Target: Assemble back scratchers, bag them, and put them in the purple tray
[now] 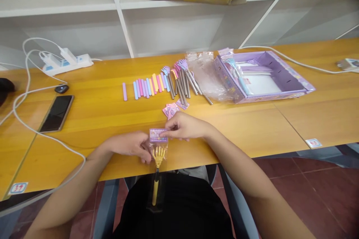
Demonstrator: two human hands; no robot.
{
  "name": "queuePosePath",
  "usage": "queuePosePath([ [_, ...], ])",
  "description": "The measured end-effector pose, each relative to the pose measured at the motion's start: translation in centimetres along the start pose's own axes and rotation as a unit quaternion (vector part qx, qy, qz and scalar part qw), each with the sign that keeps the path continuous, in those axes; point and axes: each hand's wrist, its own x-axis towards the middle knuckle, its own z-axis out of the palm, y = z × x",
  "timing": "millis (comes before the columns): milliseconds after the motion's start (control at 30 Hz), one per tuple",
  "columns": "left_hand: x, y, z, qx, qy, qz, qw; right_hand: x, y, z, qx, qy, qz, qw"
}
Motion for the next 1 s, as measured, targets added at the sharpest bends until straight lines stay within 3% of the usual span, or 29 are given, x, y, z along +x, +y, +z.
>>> queuePosePath([
  [100,0.4,-0.3,0.9,0.048,-0.005,-0.004,0.999,0.1,0.3,-0.2,0.024,0.012,0.02,0.999],
  [233,0.7,0.0,1.7,0.035,0.053,0.029,0.998,0.5,1.1,-0.4,0.094,-0.025,0.033,0.995],
  [333,0.5,0.4,0.9,0.0,0.137,0.089,0.987,0.8,1.5,-0.5,0.119,-0.092,0.013,0.989],
  [400,0.4,0.6,0.0,-0.042,0.238,0.139,0.96,1.0,1.5,-0.4,0.074,-0.101,-0.003,0.992],
  [467,0.4,0.5,-0.9,-0.092,0.342,0.182,0.917,1.2,1.5,-0.3,0.01,-0.069,-0.023,0.997],
  [533,0.6,0.4,-1.5,-0.133,0.385,0.211,0.889,1.4,1.5,-0.4,-0.028,-0.026,-0.032,0.999],
  [600,0.8,0.4,-1.7,-0.156,0.366,0.227,0.889,1.4,1.4,-0.6,-0.03,0.023,-0.031,0.999],
  [700,1.1,0.2,-1.6,-0.144,0.305,0.215,0.917,1.0,0.6,-1.6,-0.053,0.146,-0.042,0.987],
  [800,1.5,-0.2,-1.3,-0.106,0.282,0.192,0.934,-0.7,-0.6,-3.9,-0.166,0.28,-0.017,0.945],
  [867,1.8,-0.6,-1.2,-0.076,0.279,0.183,0.94,-2.7,-1.2,-6.5,-0.246,0.361,0.033,0.899],
  [900,1.9,-0.9,-1.1,-0.058,0.274,0.178,0.943,-4.0,-1.3,-8.3,-0.28,0.403,0.061,0.869],
  [1000,2.4,-1.7,-1.1,0.007,0.265,0.165,0.95,-8.5,-0.5,-15.0,-0.372,0.549,0.166,0.73],
])
